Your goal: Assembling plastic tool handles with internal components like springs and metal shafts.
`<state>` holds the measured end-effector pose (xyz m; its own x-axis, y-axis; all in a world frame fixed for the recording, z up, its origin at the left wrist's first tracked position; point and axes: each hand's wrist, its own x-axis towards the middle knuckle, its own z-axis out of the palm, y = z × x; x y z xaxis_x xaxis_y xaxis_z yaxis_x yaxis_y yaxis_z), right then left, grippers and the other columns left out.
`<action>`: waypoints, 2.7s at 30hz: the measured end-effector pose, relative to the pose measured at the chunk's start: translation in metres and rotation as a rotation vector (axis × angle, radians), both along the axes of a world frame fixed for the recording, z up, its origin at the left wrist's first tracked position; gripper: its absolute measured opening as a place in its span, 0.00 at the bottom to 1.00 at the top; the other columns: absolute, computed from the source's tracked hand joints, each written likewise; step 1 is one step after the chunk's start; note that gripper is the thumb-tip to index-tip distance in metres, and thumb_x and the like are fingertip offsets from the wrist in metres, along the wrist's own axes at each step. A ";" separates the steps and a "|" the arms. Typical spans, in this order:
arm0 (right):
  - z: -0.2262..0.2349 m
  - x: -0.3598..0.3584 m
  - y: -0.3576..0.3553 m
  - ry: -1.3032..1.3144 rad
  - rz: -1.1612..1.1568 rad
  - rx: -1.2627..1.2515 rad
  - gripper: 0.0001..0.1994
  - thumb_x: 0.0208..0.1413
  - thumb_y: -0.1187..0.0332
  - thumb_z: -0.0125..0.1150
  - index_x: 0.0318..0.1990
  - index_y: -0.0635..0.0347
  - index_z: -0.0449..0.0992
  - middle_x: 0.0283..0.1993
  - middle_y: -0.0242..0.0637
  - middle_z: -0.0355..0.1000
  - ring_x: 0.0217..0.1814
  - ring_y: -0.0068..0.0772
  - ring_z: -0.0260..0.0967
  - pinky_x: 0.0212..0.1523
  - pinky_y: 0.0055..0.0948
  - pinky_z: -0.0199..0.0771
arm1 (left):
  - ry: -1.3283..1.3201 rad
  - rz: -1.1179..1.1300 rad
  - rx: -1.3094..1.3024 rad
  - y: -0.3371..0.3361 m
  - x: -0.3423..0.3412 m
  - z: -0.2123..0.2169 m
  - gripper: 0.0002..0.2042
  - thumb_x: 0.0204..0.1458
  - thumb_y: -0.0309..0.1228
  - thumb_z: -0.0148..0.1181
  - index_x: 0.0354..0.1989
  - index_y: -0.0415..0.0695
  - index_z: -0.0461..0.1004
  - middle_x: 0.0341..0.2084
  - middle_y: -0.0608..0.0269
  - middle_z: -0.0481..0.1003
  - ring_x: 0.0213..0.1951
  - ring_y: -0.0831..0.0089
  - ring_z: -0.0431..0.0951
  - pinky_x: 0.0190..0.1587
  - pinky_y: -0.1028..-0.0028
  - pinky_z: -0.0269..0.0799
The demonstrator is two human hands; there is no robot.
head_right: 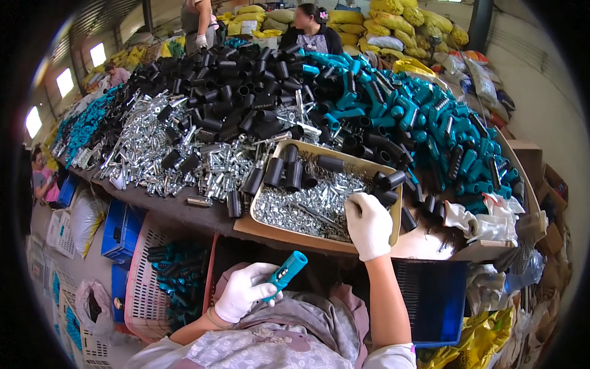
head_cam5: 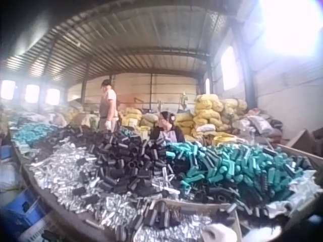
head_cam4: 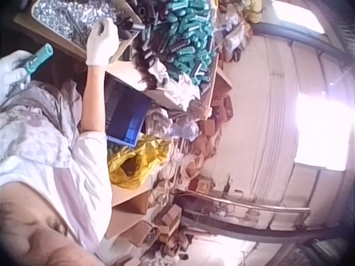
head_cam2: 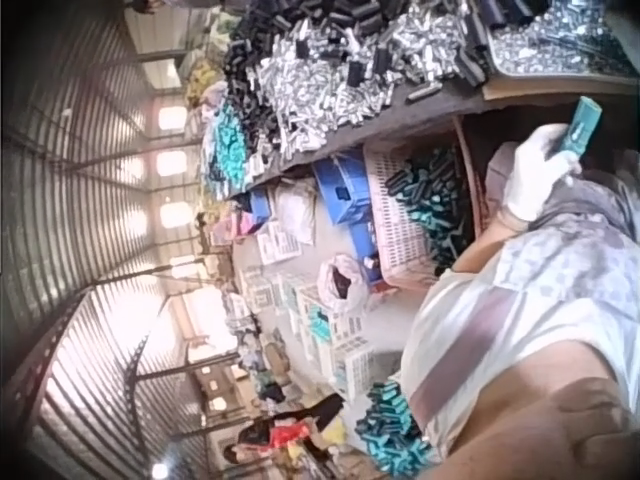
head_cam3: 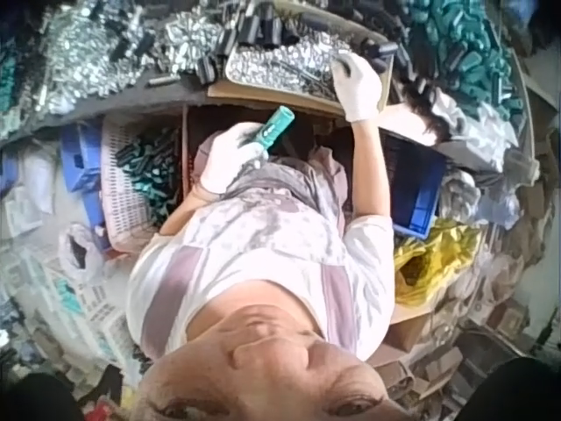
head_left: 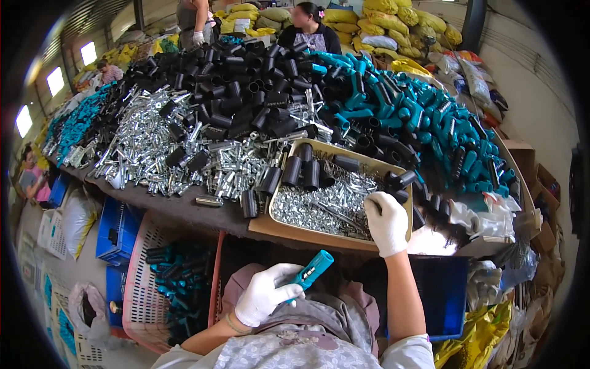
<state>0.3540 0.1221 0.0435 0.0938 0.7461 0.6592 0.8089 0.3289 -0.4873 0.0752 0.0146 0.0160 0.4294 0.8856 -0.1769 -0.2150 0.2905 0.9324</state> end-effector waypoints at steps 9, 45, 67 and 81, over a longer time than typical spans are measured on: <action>0.011 -0.041 -0.080 1.178 0.496 -0.499 0.08 0.57 0.75 0.52 0.39 0.69 0.75 0.32 0.43 0.76 0.25 0.25 0.70 0.28 0.23 0.72 | -0.079 0.051 -0.089 0.010 -0.005 -0.009 0.19 0.60 0.24 0.58 0.58 0.29 0.67 0.41 0.55 0.77 0.36 0.72 0.80 0.35 0.75 0.78; -0.060 -0.056 -0.112 1.154 0.490 -0.757 0.15 0.47 0.75 0.75 0.40 0.62 0.75 0.37 0.30 0.76 0.39 0.19 0.73 0.41 0.21 0.76 | -0.024 -0.028 -0.065 0.002 0.027 -0.005 0.24 0.58 0.21 0.56 0.63 0.28 0.63 0.49 0.53 0.75 0.41 0.73 0.77 0.42 0.74 0.78; 0.023 0.070 -0.052 0.035 -0.063 0.055 0.04 0.50 0.74 0.63 0.34 0.61 0.79 0.34 0.43 0.75 0.38 0.46 0.75 0.41 0.39 0.75 | -0.515 -0.236 -0.451 0.002 0.028 -0.026 0.28 0.63 0.45 0.55 0.62 0.35 0.60 0.44 0.48 0.73 0.37 0.64 0.76 0.33 0.69 0.74; -0.001 0.035 -0.097 1.255 0.174 -0.158 0.30 0.58 0.68 0.51 0.69 0.65 0.58 0.52 0.41 0.70 0.49 0.32 0.72 0.52 0.31 0.74 | -0.168 -0.226 -0.258 0.002 0.033 -0.008 0.34 0.61 0.45 0.59 0.65 0.30 0.58 0.41 0.49 0.75 0.36 0.67 0.79 0.32 0.73 0.78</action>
